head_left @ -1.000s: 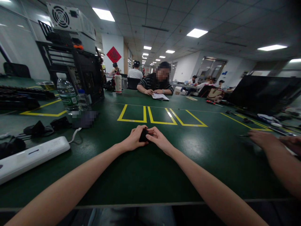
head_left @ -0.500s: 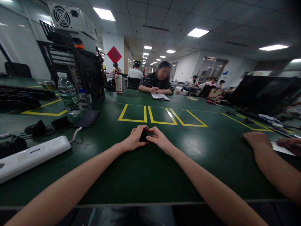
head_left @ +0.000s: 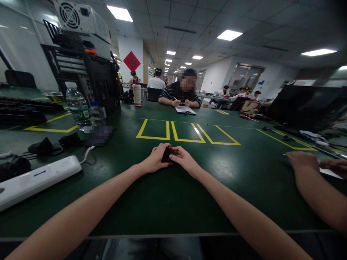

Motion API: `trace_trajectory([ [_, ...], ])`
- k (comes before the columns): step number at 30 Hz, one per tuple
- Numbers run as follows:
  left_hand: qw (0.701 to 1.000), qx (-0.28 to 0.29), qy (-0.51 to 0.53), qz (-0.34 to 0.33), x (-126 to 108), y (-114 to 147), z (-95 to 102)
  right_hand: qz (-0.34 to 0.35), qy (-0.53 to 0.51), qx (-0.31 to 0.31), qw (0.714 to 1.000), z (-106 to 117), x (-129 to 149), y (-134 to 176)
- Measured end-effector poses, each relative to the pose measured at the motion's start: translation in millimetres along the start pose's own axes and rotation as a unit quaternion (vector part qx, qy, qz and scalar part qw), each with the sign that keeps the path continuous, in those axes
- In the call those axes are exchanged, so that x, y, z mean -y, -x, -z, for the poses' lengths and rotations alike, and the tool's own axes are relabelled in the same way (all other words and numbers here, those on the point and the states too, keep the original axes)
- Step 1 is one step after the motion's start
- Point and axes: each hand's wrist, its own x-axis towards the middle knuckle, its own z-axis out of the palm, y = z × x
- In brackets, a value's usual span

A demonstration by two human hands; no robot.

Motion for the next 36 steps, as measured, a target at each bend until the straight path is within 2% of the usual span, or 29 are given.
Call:
trace_trajectory([
  [6,1.0,-0.004,-0.003,0.005,0.3,0.0,-1.0,0.018,-0.037,0.027,0.999,2.4,-3.2,0.4],
  [13,1.0,-0.004,-0.004,0.004,-0.6,-0.5,-1.6,0.039,-0.012,0.003,0.999,-0.1,-0.4,1.5],
  [19,1.0,0.002,-0.005,0.005,-2.5,-0.5,-0.6,0.018,0.005,-0.007,1.0,1.8,-6.2,-1.7],
  [26,1.0,-0.004,-0.006,0.003,-2.0,-0.9,-1.9,0.031,-0.019,0.026,0.999,4.0,-6.0,-0.5],
  [36,1.0,-0.003,-0.002,0.003,-0.4,-0.9,-2.2,0.035,0.002,-0.003,0.999,2.1,-7.0,-2.3],
])
